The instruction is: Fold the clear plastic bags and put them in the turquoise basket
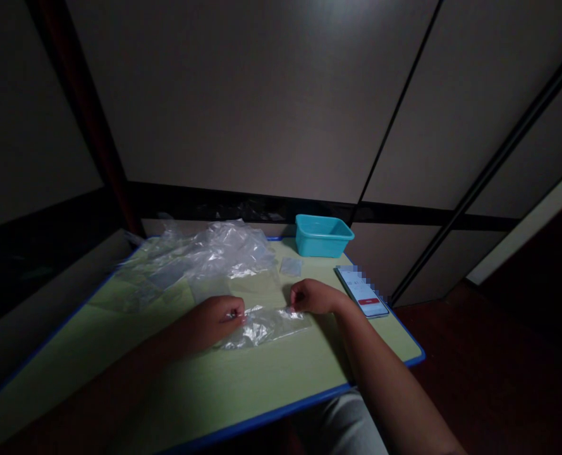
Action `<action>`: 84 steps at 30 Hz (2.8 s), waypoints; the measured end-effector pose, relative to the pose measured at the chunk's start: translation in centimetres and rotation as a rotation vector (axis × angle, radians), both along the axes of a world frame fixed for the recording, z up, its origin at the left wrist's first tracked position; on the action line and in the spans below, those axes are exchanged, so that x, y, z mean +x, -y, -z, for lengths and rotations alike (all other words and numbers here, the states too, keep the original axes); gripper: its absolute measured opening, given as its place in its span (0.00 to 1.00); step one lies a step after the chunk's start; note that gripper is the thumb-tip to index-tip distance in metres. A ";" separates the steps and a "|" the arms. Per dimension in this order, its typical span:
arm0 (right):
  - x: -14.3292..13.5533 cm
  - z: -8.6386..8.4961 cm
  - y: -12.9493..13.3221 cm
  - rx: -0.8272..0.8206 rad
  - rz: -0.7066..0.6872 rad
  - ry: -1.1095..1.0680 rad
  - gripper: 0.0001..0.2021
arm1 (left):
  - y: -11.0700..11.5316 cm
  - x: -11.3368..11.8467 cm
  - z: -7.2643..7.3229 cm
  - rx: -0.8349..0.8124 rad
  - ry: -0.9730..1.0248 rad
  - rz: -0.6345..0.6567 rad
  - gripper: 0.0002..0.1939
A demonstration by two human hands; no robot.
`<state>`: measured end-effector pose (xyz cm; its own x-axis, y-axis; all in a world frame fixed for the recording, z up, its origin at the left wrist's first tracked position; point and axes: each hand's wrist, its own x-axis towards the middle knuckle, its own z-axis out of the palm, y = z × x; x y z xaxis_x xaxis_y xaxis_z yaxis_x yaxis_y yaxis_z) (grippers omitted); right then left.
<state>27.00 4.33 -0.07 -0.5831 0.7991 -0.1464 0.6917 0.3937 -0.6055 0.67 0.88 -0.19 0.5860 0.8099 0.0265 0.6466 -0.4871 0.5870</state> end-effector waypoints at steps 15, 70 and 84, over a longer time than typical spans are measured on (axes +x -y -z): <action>-0.3 -0.9 0.5 0.050 0.095 0.097 0.04 | -0.4 0.3 0.5 0.044 0.031 0.011 0.13; -0.3 -0.3 0.4 0.057 0.053 0.078 0.04 | -1.7 -0.3 1.8 -0.048 0.107 -0.016 0.11; -0.5 -0.7 0.8 0.089 0.066 0.182 0.04 | -2.1 -1.5 0.5 -0.142 0.115 -0.135 0.14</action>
